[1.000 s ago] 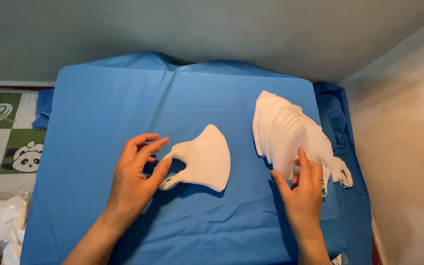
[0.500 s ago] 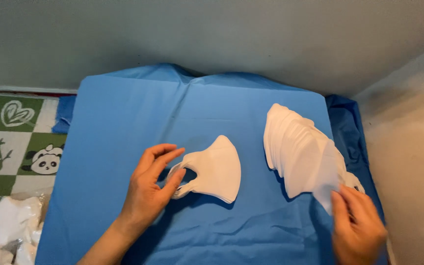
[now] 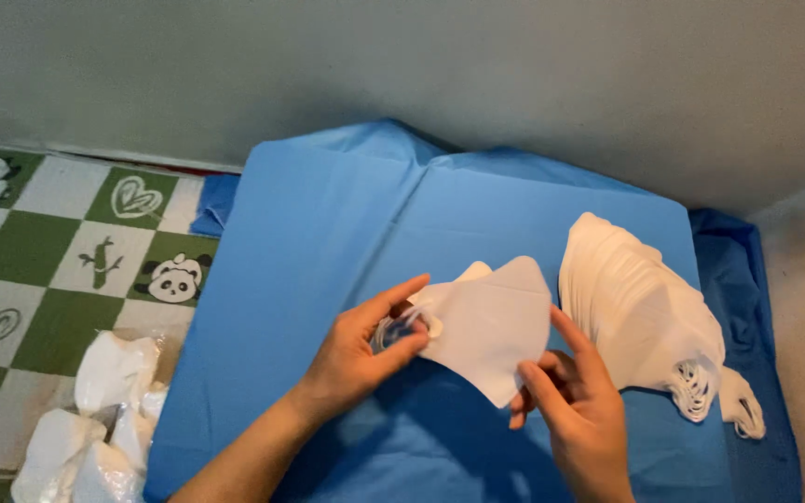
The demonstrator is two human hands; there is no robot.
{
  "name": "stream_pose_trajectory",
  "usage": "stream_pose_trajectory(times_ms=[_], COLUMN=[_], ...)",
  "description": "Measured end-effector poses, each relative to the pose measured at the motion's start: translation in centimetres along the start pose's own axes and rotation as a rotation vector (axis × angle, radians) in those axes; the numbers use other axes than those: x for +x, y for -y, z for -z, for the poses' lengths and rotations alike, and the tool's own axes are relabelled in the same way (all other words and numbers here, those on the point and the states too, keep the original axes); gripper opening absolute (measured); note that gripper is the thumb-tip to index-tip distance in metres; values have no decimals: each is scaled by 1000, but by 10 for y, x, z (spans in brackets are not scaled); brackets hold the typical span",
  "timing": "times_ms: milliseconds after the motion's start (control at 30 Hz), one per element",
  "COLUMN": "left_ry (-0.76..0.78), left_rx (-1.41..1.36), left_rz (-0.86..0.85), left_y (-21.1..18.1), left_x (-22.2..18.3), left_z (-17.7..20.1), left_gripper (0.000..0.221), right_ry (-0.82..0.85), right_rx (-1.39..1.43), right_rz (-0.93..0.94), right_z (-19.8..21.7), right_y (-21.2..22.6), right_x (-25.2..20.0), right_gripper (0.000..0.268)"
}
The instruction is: Sorting and packaging white face masks into plastic bags.
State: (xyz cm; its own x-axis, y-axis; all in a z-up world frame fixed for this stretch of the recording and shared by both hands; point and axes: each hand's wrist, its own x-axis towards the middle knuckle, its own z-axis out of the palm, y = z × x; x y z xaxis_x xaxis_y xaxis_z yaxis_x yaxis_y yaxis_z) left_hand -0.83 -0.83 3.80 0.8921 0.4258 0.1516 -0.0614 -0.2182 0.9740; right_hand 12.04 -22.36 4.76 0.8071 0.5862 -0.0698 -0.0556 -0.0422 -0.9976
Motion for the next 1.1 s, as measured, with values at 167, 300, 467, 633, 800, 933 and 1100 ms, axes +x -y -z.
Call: stream_pose_trajectory(times_ms=[167,300,467,633,800,933,1100], left_ry=[-154,-200,-177,-192,-54,-33,-38], left_rx=[101,184,305,314,556,361,301], left_rz=[-87,-44,-59,-44,109,238,154], left_y=[2,-5,5,11,32,24,22], left_x=[1,0,0,-1,4,4,6], left_z=[-1,-2,0,-1,1,3,5], left_gripper=[39,34,33,33,47,46,52], right_ry=[-1,2,7,-5,37,42,38], right_rx=[-175,-426,-594,-637,-744,-705,-697], right_rz=[-55,33,-37,15,83,82,68], right_z=[-11,-7,-12,-13,-5,-7,-7], right_y=[-6,-26,-27,-33,-44,-37,-38], right_x=[14,20,25,28,32,29,27], right_gripper=[70,58,51,43,40,41,42])
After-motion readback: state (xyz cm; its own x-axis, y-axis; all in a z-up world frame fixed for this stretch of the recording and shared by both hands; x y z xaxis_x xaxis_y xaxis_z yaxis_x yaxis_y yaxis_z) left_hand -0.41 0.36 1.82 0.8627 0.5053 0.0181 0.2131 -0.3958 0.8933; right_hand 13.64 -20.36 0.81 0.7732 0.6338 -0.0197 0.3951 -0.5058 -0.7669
